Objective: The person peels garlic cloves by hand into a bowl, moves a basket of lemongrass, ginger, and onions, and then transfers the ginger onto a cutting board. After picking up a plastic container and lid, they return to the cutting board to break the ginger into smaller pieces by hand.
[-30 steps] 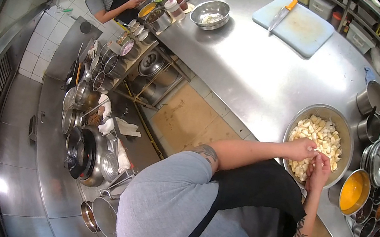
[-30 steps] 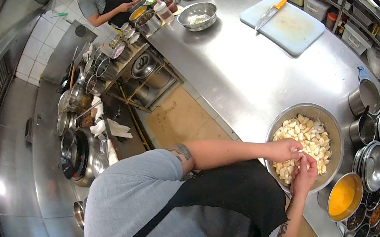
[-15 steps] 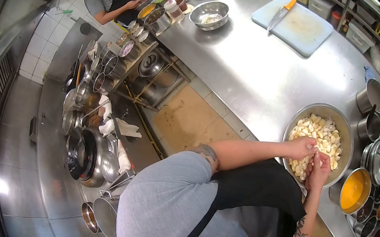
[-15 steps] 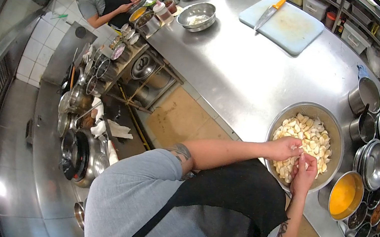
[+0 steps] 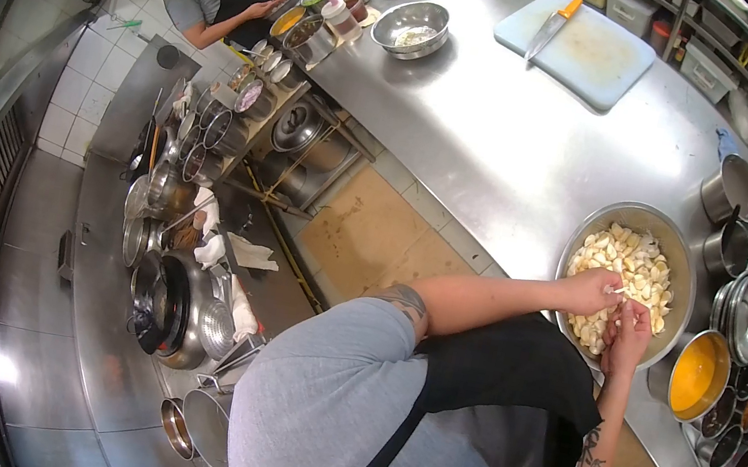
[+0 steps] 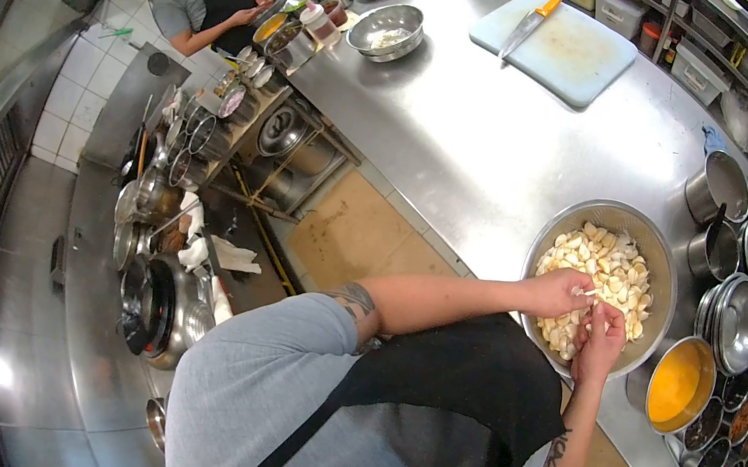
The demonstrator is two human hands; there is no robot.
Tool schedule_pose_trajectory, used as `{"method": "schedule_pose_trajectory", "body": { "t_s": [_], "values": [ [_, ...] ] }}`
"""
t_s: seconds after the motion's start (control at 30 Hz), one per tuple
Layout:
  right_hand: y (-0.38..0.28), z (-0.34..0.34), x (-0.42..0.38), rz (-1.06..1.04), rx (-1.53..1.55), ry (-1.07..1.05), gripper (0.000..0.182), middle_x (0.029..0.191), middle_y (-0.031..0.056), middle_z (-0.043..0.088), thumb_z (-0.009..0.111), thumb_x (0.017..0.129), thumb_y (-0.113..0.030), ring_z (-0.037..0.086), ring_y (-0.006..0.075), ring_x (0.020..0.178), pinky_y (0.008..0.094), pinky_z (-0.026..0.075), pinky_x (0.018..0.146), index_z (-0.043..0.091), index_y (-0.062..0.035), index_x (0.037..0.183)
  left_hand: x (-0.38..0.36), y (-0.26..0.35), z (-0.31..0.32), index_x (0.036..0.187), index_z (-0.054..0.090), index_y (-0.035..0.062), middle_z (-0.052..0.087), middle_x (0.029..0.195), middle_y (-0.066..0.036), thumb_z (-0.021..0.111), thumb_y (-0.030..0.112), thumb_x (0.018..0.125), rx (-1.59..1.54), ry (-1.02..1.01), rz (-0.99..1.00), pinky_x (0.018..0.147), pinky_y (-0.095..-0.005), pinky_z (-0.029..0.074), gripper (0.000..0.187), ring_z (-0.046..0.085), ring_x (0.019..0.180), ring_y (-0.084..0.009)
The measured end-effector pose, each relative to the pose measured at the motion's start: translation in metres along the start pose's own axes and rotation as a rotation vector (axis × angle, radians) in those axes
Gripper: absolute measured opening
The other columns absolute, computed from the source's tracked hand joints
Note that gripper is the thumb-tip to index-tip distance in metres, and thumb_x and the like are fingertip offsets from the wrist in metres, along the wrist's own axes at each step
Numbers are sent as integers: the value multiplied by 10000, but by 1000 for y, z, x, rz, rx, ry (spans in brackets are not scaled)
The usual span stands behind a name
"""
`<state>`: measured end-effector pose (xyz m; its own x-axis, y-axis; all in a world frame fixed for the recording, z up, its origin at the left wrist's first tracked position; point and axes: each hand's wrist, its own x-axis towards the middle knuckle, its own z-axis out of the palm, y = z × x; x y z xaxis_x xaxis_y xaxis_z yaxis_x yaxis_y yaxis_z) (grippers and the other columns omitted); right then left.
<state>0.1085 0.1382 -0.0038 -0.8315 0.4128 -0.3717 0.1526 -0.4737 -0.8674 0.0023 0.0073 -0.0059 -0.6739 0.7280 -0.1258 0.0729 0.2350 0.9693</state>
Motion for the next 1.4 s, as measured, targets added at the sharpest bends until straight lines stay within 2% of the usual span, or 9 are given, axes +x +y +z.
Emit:
{"method": "schedule_pose_trajectory", "body": {
  "t_s": [0.13,0.33,0.43,0.53,0.63,0.83,0.93,1.23,1.4],
  "values": [
    [-1,1,0,19,-21,18,135,699,-15,535,608,979,-212,388,36,470,182,275,395,567,-84,980,-1,-1,1,1017,623,-5,659,913,-198,640,218,898,33,56,42,765,-368,487,254,633,865,-266],
    [1,-2,1,23,-39,-7,148,667,-21,525,600,985,-220,372,35,456,188,264,388,566,-78,957,1,-6,1,1023,619,-26,654,862,-212,654,200,846,88,58,67,721,-380,492,288,641,811,-286],
    [-1,-2,0,33,-31,-13,158,666,-22,527,598,987,-232,373,33,458,187,264,390,564,-82,952,2,-9,2,1007,622,-25,647,814,-200,660,202,844,79,76,113,669,-378,487,283,630,743,-266],
    [1,-3,-1,30,-24,-30,166,669,-23,529,598,987,-243,376,33,460,186,266,392,563,-85,951,-2,1,-3,976,619,-20,621,739,-167,663,196,846,35,38,25,614,-363,466,255,591,670,-221],
    [2,-3,0,35,-32,-38,170,671,-26,531,599,987,-250,378,31,463,185,268,395,566,-86,957,0,-2,-3,954,611,-14,591,686,-124,657,186,862,47,31,59,576,-348,444,225,549,633,-168],
    [-1,-1,-2,49,-48,-45,175,680,-23,533,593,990,-252,388,35,476,184,277,406,582,-79,1005,3,-5,-4,941,610,5,570,682,-50,639,162,893,-32,-26,2,556,-318,425,167,506,624,-117],
    [-1,-4,-3,43,-46,-70,181,683,-20,528,585,993,-249,390,42,485,186,279,412,584,-71,1029,4,-13,-1,934,611,12,559,689,-26,641,160,892,-100,3,42,546,-303,413,157,491,620,-104],
    [-4,-1,-3,78,103,-91,161,740,-8,530,593,982,-219,423,54,529,197,310,442,569,-70,1040,0,16,-12,976,596,28,505,665,6,643,233,937,-332,-176,-275,437,-244,316,214,419,523,-55],
    [-6,1,-2,56,79,-91,143,754,-1,539,600,976,-209,441,66,534,206,328,448,567,-75,1010,1,18,-10,965,593,39,481,641,20,642,238,942,-372,-171,-318,418,-238,292,207,400,502,-52]
  ]
}}
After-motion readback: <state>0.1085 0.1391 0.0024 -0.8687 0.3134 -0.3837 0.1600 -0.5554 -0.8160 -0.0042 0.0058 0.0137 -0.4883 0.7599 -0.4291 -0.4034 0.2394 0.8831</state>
